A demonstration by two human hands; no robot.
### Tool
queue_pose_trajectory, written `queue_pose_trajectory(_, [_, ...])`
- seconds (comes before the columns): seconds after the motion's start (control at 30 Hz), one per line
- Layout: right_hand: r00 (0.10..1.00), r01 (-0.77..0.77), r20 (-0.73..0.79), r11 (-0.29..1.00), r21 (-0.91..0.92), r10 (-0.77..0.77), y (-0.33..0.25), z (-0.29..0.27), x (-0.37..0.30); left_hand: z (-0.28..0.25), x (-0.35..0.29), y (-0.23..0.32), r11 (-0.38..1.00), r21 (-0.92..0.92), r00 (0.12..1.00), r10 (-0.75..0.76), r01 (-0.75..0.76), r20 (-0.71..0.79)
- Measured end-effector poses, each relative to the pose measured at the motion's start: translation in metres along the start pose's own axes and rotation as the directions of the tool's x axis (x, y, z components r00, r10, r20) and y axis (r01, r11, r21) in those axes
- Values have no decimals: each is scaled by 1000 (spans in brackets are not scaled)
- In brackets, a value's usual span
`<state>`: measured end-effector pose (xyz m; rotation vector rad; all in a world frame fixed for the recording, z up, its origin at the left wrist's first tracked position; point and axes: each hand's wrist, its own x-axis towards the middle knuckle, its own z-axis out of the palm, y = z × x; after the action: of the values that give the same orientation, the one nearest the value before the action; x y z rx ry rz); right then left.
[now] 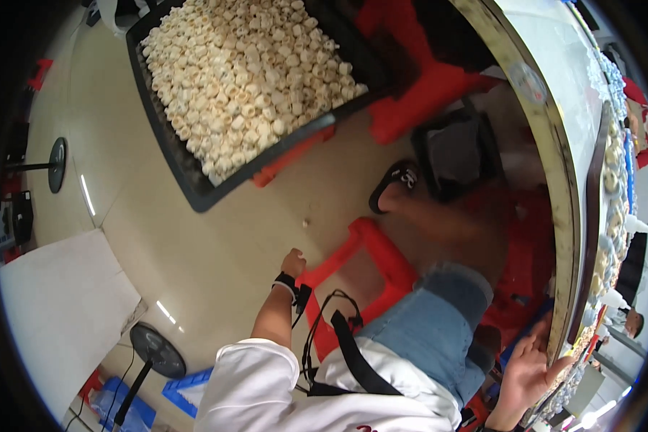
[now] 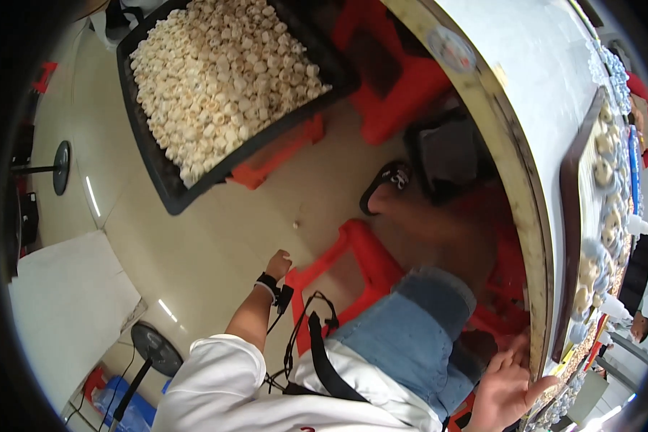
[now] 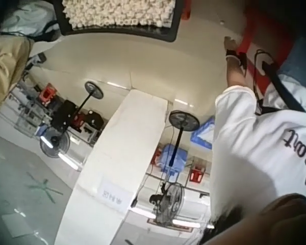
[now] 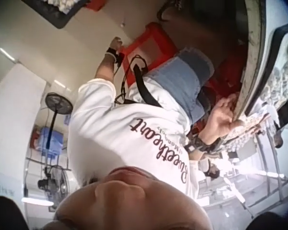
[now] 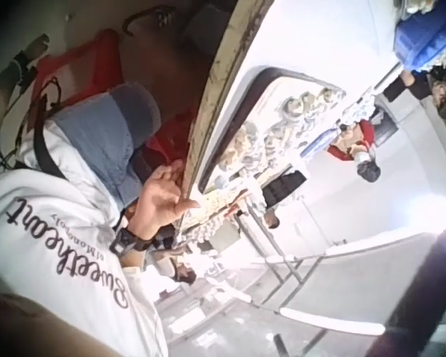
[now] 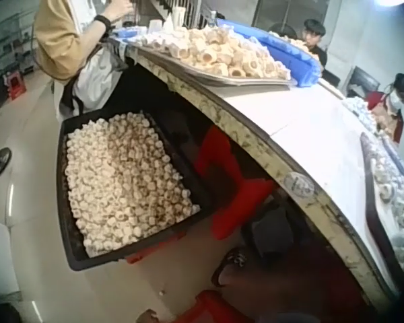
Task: Sorting and assembling small plastic toy head components at a factory workbench.
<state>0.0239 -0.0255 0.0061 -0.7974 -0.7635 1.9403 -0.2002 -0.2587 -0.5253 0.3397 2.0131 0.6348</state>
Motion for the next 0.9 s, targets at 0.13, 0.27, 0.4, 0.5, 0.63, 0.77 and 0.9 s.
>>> queue_pose_trajectory(0.13, [911,150,-389,989,13,-133,-3,5,6,-3,25,-6,994,16,993,-104,105,-47])
queue_pose_trajectory(0.27, [768,258,-542,939,-226,-341,2,17,29,9,55,23,986,64,988,-155,156,-8])
queue_pose_trajectory(0.4, [712,264,-645,957,-124,-280,27,80,42,17,52,18,960,43,961,-275,275,-11])
queue_pose_trajectory(0.5, [776,239,-544,947,-214,-319,29,103,66,27,66,43,962,-27,962,-272,273,21])
queue_pose_trajectory(0.63, [869,113,-432,947,-300,-241,67,144,115,86,90,-7,987,83,989,-143,140,29])
queue_pose_trajectory(0.77, [900,-18,-408,924,-382,-151,60,133,134,116,112,-7,969,45,970,-242,242,-6])
queue_pose_trajectory(0.9, [899,-129,-431,893,-431,-78,76,133,143,119,156,-15,945,64,947,-319,320,-32])
